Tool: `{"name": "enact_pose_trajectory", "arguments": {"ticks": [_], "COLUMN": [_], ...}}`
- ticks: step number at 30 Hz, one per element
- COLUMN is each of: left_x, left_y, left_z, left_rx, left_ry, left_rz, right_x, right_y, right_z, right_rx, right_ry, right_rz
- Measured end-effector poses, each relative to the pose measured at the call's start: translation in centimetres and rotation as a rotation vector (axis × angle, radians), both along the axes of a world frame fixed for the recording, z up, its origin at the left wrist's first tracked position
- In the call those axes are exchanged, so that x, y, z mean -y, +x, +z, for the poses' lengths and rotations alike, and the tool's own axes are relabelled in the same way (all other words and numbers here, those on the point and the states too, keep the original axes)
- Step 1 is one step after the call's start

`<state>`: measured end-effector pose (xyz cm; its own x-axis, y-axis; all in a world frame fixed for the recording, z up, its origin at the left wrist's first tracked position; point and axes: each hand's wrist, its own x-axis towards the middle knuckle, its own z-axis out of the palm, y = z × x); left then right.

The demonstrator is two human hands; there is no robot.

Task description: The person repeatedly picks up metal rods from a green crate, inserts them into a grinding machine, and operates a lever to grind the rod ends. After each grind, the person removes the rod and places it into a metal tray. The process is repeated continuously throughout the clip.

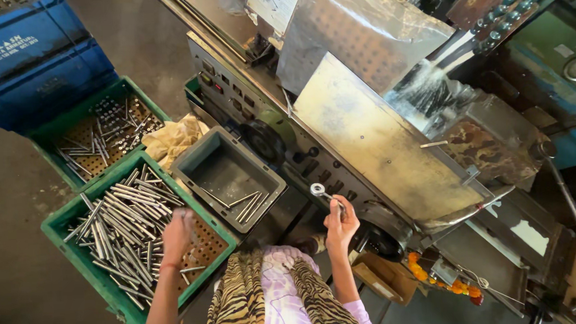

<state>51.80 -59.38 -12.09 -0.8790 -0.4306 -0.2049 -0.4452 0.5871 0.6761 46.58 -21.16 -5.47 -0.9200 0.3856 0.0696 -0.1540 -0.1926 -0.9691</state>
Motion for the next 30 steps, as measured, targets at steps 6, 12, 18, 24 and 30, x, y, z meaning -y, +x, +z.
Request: {"name": "enact_pose_trajectory", "arguments": {"ticks": [6, 12, 18, 24, 30], "left_x": [-9.5, -19.2, -21.4, -23.2, -19.9], "left_y": [-5.3, -8.7, -9.5, -8.4, -8.6], "left_z": [4.8, 8.0, 8.6, 8.2, 10.0], "left_rx": [-0.275, -0.415, -0.300, -0.579, -0.906], "left_ry": [1.288, 1.169, 1.332, 1.037, 0.466], "left_rz": [-0.084, -0.514, -0.347, -0.423, -0.830], "right_x": [2.6, 4.2, 2.1, 2.2, -0.8], "right_y": [-0.9, -1.9, -1.4, -0.4, 0.0], "right_z": [1.6, 2.2, 2.5, 1.8, 0.5], "right_rx": [0.045, 0.023, -0.085, -0.012, 0.505], "right_ry": [0.168, -0.113, 0.297, 0.141, -0.507], "right_rz": [0.130, 0.251, 0.148, 0.176, 0.339]}}
